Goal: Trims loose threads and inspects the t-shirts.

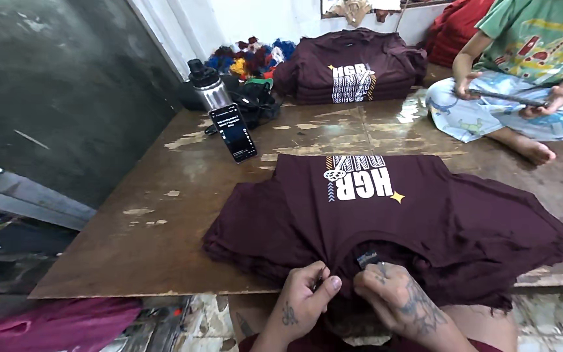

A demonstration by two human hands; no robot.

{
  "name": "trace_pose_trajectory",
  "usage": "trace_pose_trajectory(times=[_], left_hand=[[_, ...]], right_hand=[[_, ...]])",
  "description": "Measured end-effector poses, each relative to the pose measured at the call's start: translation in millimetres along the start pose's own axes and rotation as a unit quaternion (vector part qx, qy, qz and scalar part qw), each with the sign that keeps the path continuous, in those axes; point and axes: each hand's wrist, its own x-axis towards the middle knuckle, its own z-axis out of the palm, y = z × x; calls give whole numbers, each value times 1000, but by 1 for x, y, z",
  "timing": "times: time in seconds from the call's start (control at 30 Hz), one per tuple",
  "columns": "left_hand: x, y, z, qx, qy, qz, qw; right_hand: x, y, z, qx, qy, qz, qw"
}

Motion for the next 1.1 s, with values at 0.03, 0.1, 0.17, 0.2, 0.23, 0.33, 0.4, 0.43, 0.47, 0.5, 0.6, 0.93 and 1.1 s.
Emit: trace_pose_trajectory(times=[0.03, 0.1, 0.17, 0.2, 0.23, 0.33, 0.4, 0.43, 0.47, 0.5, 0.6, 0.93, 1.1], left_hand=[[3, 6, -2, 51, 3, 14, 999], [9, 25, -7, 241, 20, 62, 968], [14, 46, -13, 401, 9, 88, 912], [16, 54, -16, 447, -5, 107, 888], [17, 61, -20, 479, -20, 136, 867], [18, 78, -24, 545, -74, 225, 805], [18, 85, -21, 572, -92, 252, 776], [18, 86, -19, 580, -96, 259, 767], [17, 85, -18, 584, -96, 265, 761], [16, 82, -18, 588, -93, 270, 757], [13, 75, -23, 578, -59, 247, 775], [3, 23, -51, 401, 145, 118, 897], [4, -5, -49, 174, 239, 172, 940]], right_hand=[[-2, 0, 0, 12, 19, -1, 1000], [-3, -4, 1, 32, 64, 9, 997], [-4, -10, 1, 41, 99, 22, 994], [-5, -12, 1, 42, 109, 27, 993], [-5, -14, 0, 42, 115, 32, 992], [-5, -18, 0, 28, 127, 42, 991], [-6, -20, 2, 15, 137, 36, 990], [-6, -21, 4, 14, 142, 33, 989], [-6, -23, 6, 15, 144, 30, 989], [-7, -24, 7, 18, 142, 26, 989], [-11, -28, 5, 54, 111, 5, 992], [21, -8, 19, 75, 11, 48, 996], [19, 2, 17, 147, -45, 16, 988]])
